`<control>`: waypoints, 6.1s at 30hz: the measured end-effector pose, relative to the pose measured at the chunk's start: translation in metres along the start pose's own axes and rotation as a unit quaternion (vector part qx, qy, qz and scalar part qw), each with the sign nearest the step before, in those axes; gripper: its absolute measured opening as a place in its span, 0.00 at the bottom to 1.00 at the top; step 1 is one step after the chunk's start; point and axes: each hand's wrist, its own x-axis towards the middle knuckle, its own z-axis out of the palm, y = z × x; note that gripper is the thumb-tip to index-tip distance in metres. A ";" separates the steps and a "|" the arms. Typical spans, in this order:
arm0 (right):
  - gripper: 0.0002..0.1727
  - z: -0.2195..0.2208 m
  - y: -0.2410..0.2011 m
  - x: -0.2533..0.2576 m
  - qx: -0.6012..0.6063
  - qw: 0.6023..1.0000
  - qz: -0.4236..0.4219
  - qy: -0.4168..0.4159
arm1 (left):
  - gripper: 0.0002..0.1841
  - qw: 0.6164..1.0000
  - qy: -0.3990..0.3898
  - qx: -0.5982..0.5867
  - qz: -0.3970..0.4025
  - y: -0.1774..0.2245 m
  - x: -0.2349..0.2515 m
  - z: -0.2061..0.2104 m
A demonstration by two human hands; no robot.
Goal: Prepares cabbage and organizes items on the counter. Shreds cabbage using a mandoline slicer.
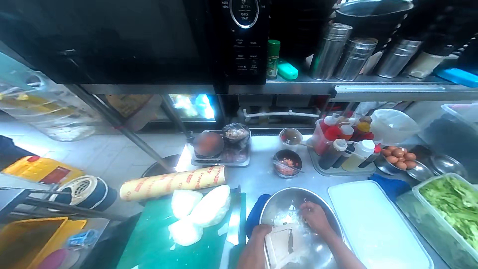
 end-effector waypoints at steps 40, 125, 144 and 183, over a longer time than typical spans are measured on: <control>0.17 0.004 -0.021 0.021 -0.303 0.947 -0.094 -0.050 | 0.53 0.999 0.023 -0.003 -0.029 0.004 -0.006 0.008; 0.13 -0.023 0.003 -0.049 -0.355 0.926 -0.056 -0.115 | 0.52 0.858 0.329 -0.352 -0.178 0.019 0.003 -0.039; 0.15 -0.042 0.008 -0.048 0.060 0.993 0.076 -0.067 | 0.52 0.855 0.329 -0.359 -0.181 0.018 0.002 -0.041; 0.10 -0.094 -0.008 -0.103 0.351 0.910 0.058 -0.213 | 0.57 0.954 0.192 -0.224 -0.061 0.013 0.012 0.008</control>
